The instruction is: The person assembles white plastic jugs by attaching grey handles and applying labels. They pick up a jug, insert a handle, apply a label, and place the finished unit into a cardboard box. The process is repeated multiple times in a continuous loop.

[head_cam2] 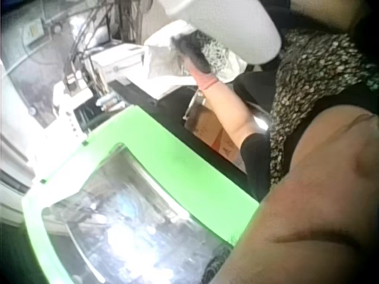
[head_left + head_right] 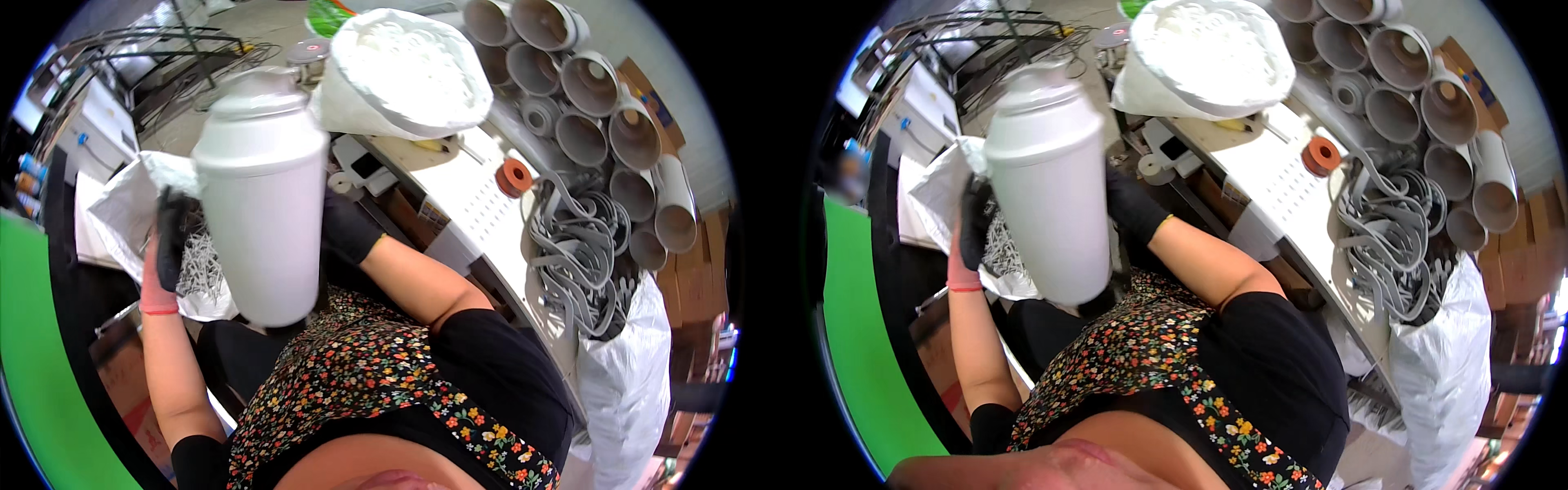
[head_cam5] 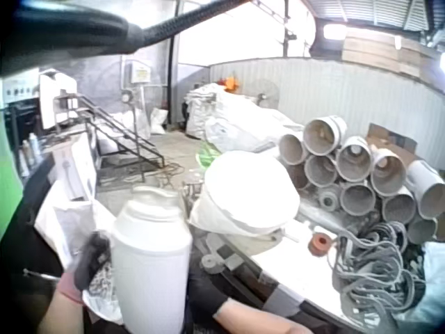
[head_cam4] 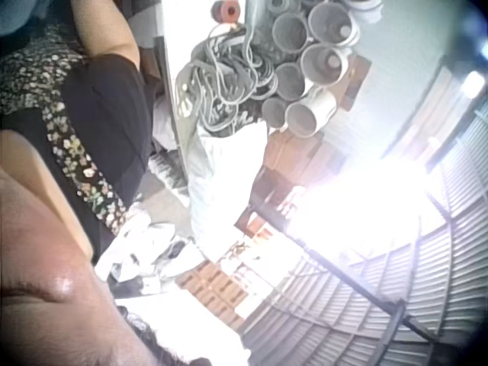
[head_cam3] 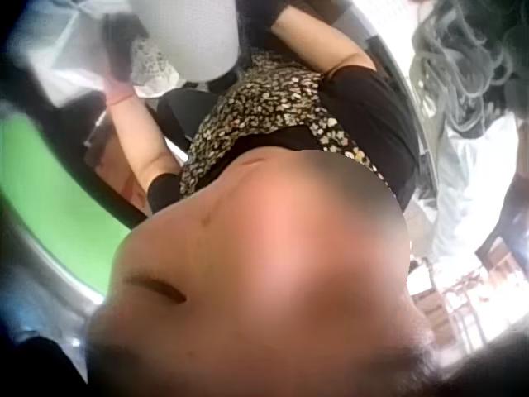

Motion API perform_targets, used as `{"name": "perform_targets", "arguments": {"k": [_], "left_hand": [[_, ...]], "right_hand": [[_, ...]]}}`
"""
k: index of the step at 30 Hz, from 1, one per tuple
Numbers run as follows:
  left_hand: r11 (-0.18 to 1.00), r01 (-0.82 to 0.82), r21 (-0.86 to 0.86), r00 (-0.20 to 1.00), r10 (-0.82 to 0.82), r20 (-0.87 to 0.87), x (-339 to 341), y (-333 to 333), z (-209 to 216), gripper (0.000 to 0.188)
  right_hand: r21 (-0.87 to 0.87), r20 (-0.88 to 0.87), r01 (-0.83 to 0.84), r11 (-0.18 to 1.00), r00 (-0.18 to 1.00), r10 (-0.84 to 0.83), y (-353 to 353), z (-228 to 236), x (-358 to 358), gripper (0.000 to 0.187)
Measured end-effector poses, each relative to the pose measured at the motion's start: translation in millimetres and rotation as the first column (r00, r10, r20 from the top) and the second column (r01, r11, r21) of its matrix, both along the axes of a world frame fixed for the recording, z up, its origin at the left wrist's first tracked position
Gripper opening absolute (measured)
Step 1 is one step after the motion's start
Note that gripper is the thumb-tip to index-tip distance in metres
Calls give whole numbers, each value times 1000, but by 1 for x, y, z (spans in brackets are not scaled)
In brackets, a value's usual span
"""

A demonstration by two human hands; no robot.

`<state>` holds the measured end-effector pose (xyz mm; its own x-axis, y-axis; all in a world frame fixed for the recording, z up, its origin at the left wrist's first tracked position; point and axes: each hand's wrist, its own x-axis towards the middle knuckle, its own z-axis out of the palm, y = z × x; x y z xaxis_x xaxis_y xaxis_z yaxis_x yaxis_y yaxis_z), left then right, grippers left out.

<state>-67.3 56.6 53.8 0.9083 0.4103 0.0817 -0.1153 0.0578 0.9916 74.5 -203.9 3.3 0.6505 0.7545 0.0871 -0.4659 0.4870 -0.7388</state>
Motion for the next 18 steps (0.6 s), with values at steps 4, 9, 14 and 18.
{"name": "perform_targets", "arguments": {"k": [4,9,14,18], "left_hand": [[964,172,-203,984,-176,-6,34,-11,28,49],[992,82,94,991,-71,-114,35,16,-44,48],[964,-46,-263,939,-48,-341,21,9,5,68],[914,-246,-322,934,135,-331,-1,4,3,62]], "right_hand": [[-575,266,14,818,949,171,-30,17,-20,53],[-473,777,406,782,610,153,-67,-50,35,44],[-352,911,842,408,408,-58,-198,-100,213,38],[-433,833,901,15,394,389,-265,-77,307,52]]}}
